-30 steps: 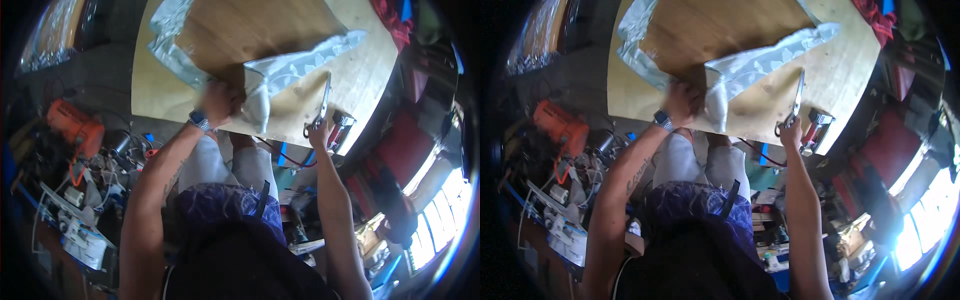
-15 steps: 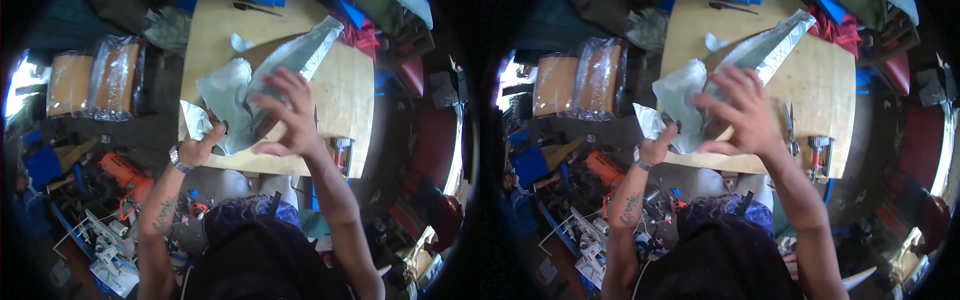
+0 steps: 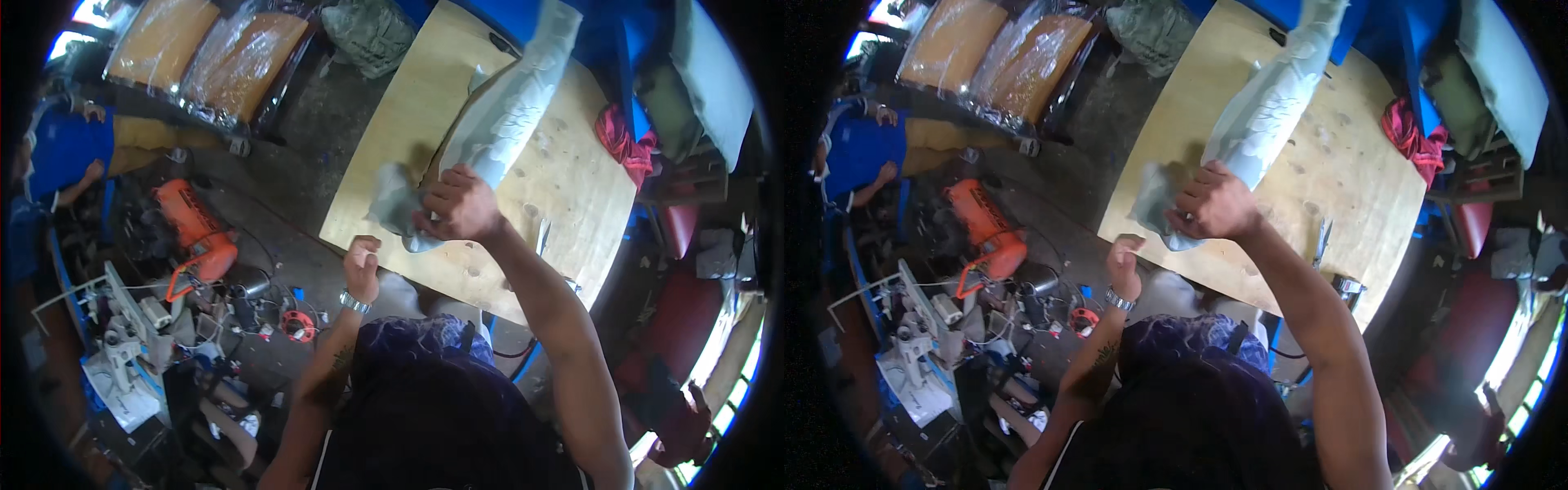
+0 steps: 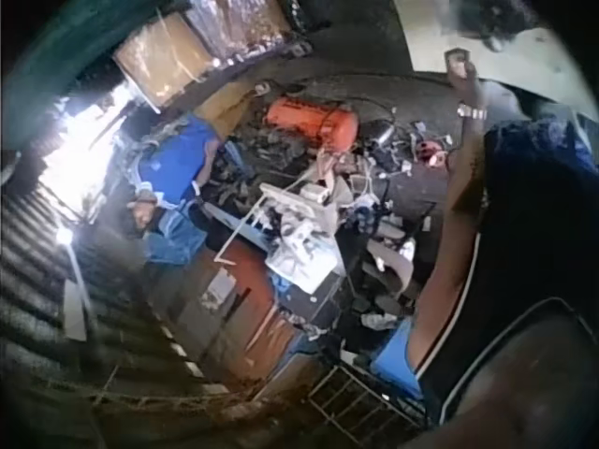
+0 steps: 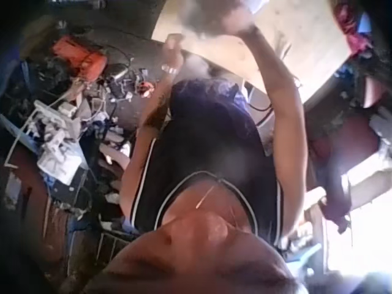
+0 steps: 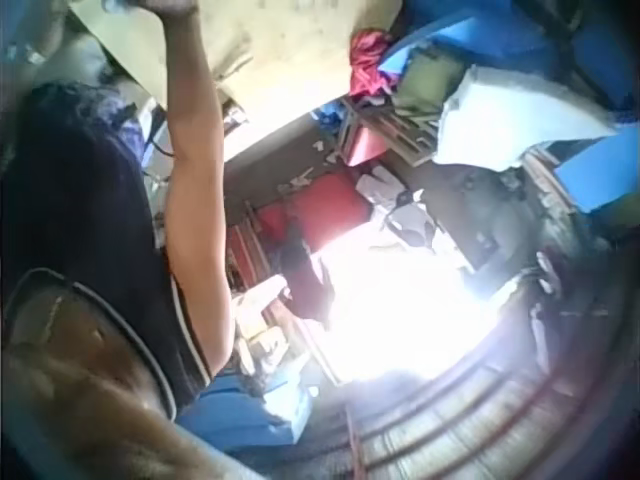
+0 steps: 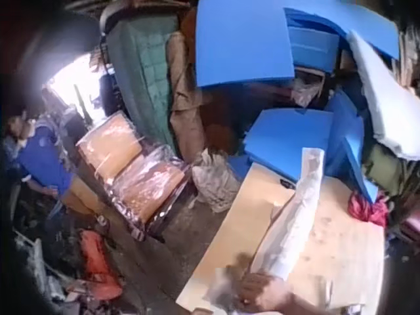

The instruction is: Reupholstering a furniture component by stretching fabric over a frame and securing it with a pneumatic stapler.

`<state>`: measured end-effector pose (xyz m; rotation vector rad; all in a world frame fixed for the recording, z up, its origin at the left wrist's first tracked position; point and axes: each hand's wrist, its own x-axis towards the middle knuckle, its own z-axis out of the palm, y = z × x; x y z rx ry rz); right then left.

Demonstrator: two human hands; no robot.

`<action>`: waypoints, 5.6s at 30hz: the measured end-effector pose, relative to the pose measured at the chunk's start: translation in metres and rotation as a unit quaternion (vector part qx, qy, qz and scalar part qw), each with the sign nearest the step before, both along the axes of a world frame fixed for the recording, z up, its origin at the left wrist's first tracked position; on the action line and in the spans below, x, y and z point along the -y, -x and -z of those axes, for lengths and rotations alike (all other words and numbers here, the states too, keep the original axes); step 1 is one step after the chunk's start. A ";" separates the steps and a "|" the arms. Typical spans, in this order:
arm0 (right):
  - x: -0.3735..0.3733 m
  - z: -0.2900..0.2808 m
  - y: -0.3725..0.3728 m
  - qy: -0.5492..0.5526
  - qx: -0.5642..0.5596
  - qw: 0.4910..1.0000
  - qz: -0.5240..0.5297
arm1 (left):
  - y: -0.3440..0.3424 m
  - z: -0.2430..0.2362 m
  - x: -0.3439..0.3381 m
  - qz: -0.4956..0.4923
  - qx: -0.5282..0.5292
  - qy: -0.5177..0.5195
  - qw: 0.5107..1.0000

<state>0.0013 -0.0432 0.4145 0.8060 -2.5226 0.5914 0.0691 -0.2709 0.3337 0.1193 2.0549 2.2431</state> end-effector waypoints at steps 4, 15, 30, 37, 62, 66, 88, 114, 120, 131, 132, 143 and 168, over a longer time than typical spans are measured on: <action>0.019 -0.001 0.024 -0.019 0.019 1.000 -0.006 | 0.009 0.028 0.001 0.097 0.044 0.048 0.993; 0.019 0.068 0.045 -0.099 0.081 0.991 0.036 | 0.113 0.075 -0.002 0.294 0.056 0.022 0.954; 0.023 0.104 0.034 -0.113 0.063 0.991 0.040 | 0.088 0.122 -0.004 0.265 0.047 -0.014 0.963; 0.035 0.117 0.031 -0.108 0.059 0.992 0.011 | 0.078 0.162 0.002 0.218 0.128 -0.175 0.952; 0.004 0.288 -0.107 0.875 0.273 0.188 0.354 | 0.058 0.213 -0.032 0.230 -0.145 -0.027 0.962; -0.025 0.379 -0.132 0.966 0.206 0.106 0.118 | 0.070 0.223 -0.085 0.267 -0.291 0.097 0.914; -0.116 0.413 -0.100 0.619 0.116 0.571 0.526 | 0.146 0.311 -0.308 0.533 -0.345 0.281 0.720; -0.188 0.375 -0.103 0.751 0.077 0.495 0.430 | 0.122 0.240 -0.306 0.433 -0.129 0.383 0.805; -0.259 0.221 -0.010 0.357 -0.252 0.828 0.351 | 0.128 0.132 -0.319 0.367 -0.068 0.010 0.928; -0.212 0.227 0.080 0.272 -0.139 0.924 0.230 | 0.146 0.220 -0.230 0.195 -0.050 0.070 0.977; -0.209 0.235 0.085 0.315 -0.142 0.911 0.226 | 0.153 0.233 -0.229 0.196 -0.056 0.081 0.976; -0.199 0.308 0.055 0.691 -0.116 0.653 0.286 | 0.168 0.309 -0.206 0.262 -0.149 0.186 0.935; -0.180 0.107 0.037 -0.027 0.050 0.979 0.194 | 0.070 0.172 -0.183 0.167 0.164 -0.072 0.970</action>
